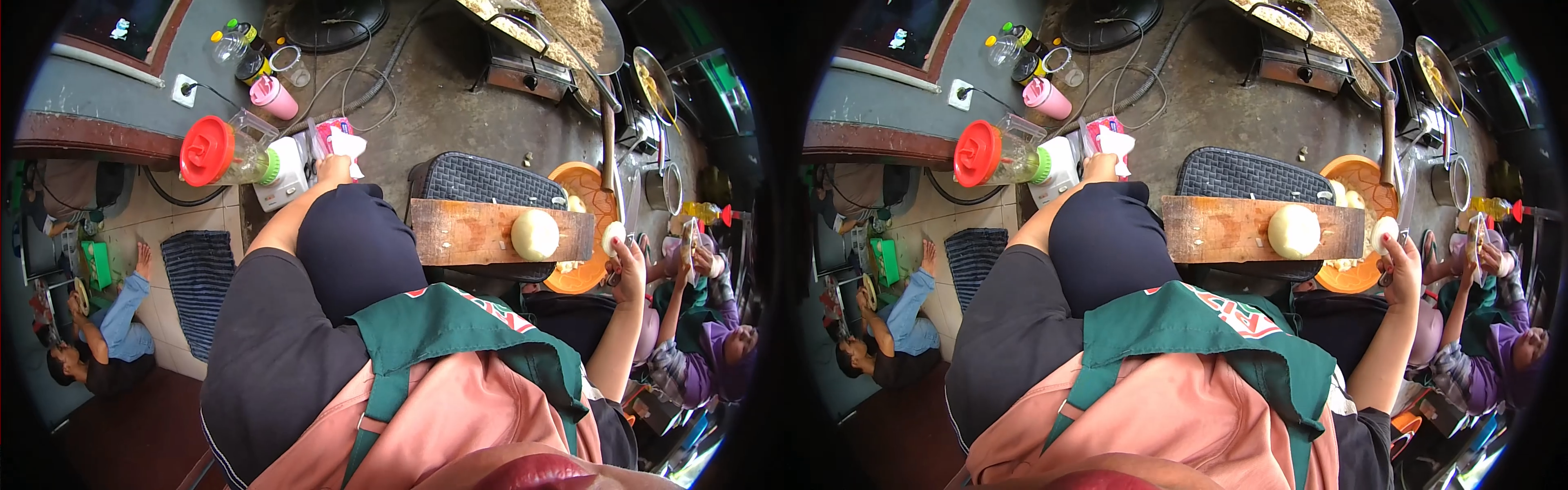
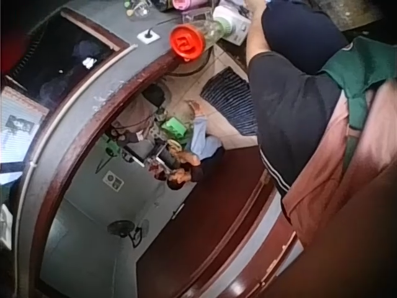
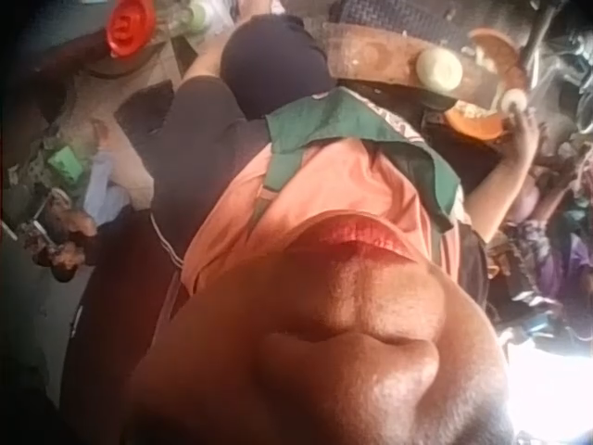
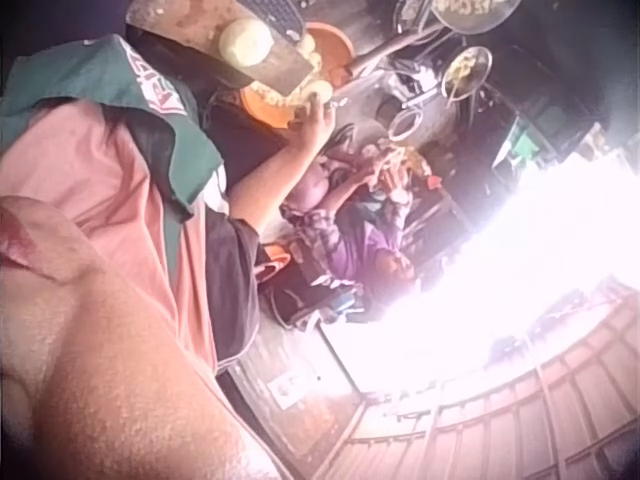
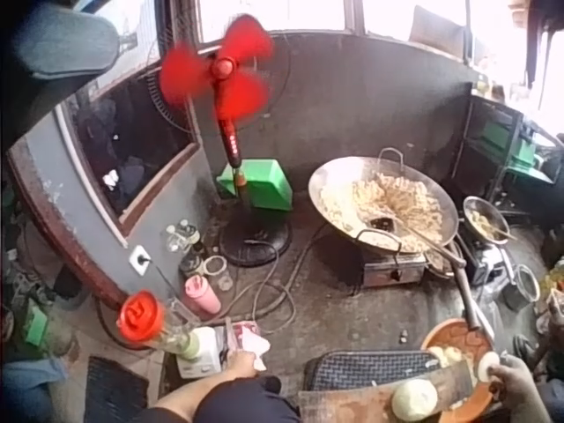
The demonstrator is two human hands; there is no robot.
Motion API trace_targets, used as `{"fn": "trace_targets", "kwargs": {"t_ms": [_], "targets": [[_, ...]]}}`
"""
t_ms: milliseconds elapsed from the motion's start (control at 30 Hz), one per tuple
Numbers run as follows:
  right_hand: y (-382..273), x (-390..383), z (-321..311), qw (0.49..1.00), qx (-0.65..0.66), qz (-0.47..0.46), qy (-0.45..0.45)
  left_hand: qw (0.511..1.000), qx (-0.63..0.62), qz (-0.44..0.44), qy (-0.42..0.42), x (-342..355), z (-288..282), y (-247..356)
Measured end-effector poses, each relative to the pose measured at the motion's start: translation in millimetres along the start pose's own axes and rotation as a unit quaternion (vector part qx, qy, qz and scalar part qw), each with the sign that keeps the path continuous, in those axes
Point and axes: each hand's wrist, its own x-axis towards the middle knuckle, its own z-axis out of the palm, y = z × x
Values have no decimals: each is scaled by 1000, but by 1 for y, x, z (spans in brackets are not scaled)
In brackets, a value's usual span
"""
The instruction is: Peel and slice onions using a cleaver.
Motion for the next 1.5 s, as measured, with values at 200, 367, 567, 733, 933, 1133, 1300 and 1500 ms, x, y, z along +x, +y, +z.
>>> {"fn": "trace_targets", "kwargs": {"t_ms": [200,367,567,733,933,1133,1300,1500], "targets": [[-8,-5,13,1000,7,-14,-14,943,-305,-29,132,24,-24,-26],[-15,-10,13,999,5,-40,-17,614,-786,72,4,-2,-155,12],[-75,-26,99,976,-25,-186,-110,495,-799,276,-200,-58,-255,128],[-111,-37,146,947,-57,-252,-191,499,-755,323,-277,-104,-271,226],[-104,-21,142,952,-88,-273,-109,587,-712,286,-257,-128,-256,281],[-91,-1,108,910,-257,-322,-44,639,-690,173,-293,-90,-220,314],[-97,-17,51,963,-164,-216,-9,718,-646,118,-231,27,-173,300],[-80,19,3,974,-123,-184,49,862,-449,-48,-230,133,-75,242]]}}
